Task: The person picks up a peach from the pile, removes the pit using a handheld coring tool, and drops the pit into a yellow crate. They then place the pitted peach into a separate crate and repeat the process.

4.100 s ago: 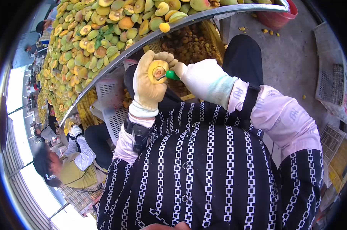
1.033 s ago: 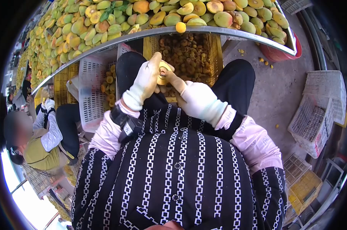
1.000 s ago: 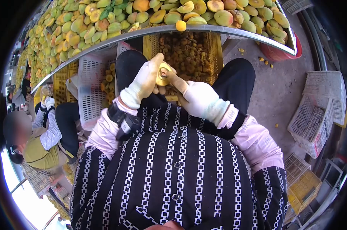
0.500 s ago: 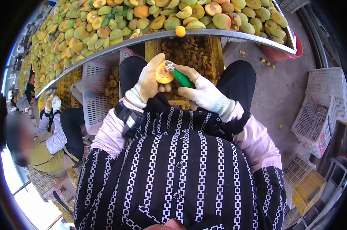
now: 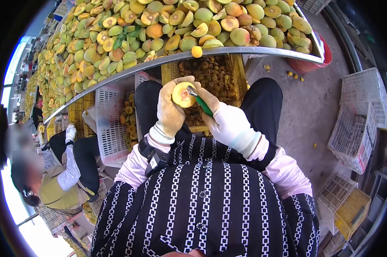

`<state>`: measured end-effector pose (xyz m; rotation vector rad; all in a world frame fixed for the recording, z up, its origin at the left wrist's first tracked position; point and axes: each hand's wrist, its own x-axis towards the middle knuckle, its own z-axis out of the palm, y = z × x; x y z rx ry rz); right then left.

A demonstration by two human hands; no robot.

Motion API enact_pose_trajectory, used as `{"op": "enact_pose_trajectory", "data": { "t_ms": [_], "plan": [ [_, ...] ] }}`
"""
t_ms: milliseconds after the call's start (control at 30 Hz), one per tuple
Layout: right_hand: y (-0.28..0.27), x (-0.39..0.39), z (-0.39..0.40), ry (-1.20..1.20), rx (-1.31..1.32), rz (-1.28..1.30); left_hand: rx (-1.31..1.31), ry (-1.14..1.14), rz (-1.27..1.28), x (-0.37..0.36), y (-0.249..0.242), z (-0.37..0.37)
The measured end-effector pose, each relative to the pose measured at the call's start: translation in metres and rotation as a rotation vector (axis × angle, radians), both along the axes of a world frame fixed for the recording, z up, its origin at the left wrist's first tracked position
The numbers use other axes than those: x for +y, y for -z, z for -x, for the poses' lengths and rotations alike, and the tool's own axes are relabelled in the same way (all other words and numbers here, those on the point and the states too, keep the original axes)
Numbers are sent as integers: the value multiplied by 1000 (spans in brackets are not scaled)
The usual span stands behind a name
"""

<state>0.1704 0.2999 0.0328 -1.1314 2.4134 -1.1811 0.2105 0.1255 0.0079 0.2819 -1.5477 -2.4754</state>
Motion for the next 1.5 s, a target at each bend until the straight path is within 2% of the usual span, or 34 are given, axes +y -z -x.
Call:
{"op": "enact_pose_trajectory", "data": {
  "t_ms": [133,200,267,333,400,433,467,500,533,600,633,733,800,833,900,1067,1200,1267,1300,1333,1367,1400,1467,1500],
  "plan": [
    [-6,-3,-5,-7,41,-65,3,-89,48,7,8,-1],
    [-6,-6,-7,-9,78,-60,25,-189,182,12,5,-2],
    [-4,-9,-7,-24,54,-74,47,-168,151,15,0,-6],
    [1,-12,-5,-39,30,-87,19,-248,99,20,-2,-6],
    [12,-16,-1,-38,-237,-28,29,-258,61,22,1,-7],
    [15,-18,-1,-38,-237,-27,92,-299,135,23,4,-7],
    [18,-20,-2,-35,-364,73,154,-337,209,25,2,-7],
    [19,-22,-3,-28,-492,175,139,-327,253,26,-3,-7],
    [19,-24,-3,-26,-494,176,137,-324,254,26,-3,-6],
    [17,-28,0,115,31,-174,68,-308,-6,25,-1,1],
    [14,-28,7,91,141,-172,106,-229,-368,20,8,4],
    [13,-22,18,5,339,-282,22,-177,-520,13,4,5],
    [10,-22,19,-6,351,-338,-9,-151,-475,12,3,5],
    [9,-22,21,-21,372,-393,-21,-152,-546,13,1,6],
    [9,-21,21,-27,356,-356,-36,-152,-616,16,-3,5],
    [6,-17,16,-77,296,-326,-41,-222,-533,24,-12,-3],
    [-4,-17,7,-162,145,-309,-146,-208,-612,20,-16,-4],
    [-6,-19,5,-174,-101,-164,-91,-192,-538,18,-16,0],
    [-2,-21,7,-178,-104,-164,-99,-225,-452,18,-21,4],
    [5,-23,10,-186,-200,-39,-104,-229,-450,15,-21,7],
    [6,-26,11,-193,-294,87,-69,-178,-433,10,-22,11],
    [4,-27,11,-199,-294,88,-32,-130,-416,7,-25,15],
    [-13,-29,13,-146,-673,40,-60,-149,-413,4,-31,17],
    [-47,-31,16,-112,-927,-81,-78,-160,-296,4,-32,17]
  ]
}}
